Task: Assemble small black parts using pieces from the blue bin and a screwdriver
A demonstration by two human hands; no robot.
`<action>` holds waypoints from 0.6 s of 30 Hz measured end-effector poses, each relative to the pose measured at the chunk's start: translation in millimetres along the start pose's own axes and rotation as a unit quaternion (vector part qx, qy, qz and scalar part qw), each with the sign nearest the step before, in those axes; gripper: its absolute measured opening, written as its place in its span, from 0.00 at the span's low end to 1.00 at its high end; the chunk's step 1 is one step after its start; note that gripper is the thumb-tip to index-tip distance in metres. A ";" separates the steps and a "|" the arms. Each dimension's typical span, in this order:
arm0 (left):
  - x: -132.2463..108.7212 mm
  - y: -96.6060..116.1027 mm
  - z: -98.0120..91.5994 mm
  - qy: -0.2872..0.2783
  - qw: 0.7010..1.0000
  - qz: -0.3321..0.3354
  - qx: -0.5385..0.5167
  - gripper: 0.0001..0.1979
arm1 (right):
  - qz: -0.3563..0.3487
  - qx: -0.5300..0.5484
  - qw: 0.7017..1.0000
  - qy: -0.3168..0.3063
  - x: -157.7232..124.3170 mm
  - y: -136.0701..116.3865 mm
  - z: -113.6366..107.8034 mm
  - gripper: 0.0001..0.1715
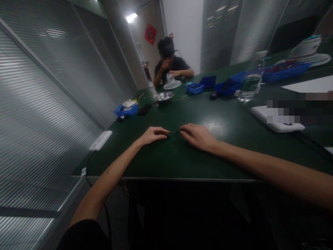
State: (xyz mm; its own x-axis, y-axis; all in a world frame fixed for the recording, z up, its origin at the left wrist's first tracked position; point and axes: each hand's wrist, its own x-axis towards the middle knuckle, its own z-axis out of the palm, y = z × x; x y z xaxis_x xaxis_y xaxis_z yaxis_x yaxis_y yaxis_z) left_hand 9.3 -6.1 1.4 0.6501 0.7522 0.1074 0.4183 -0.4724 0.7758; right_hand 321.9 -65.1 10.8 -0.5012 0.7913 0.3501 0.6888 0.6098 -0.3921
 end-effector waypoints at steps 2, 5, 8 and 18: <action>-1.4 -4.4 -7.1 0.024 0.999 0.020 0.037 0.17 | 0.001 0.000 1.000 -0.002 0.0 -0.5 -0.2 0.24; -5.5 -21.1 -25.3 0.089 0.989 0.045 0.112 0.15 | 0.001 0.003 1.000 -0.004 -0.1 -0.9 -0.5 0.24; -14.7 -48.3 -51.1 0.182 0.968 0.033 0.171 0.13 | -0.003 0.006 1.000 -0.006 -0.6 -1.0 -1.2 0.25; -69.1 -114.9 -131.0 0.489 0.803 -0.305 0.152 0.08 | -0.009 0.008 1.000 -0.012 -1.2 -1.5 -2.5 0.25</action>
State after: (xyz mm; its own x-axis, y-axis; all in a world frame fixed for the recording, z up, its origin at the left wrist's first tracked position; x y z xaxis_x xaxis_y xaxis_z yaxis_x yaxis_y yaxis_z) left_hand -166.8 56.4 -13.7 -0.4807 0.8172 0.3180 0.7026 0.1419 0.6973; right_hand 322.8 -67.1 13.1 -0.5257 0.7815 0.3359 0.6715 0.6237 -0.4001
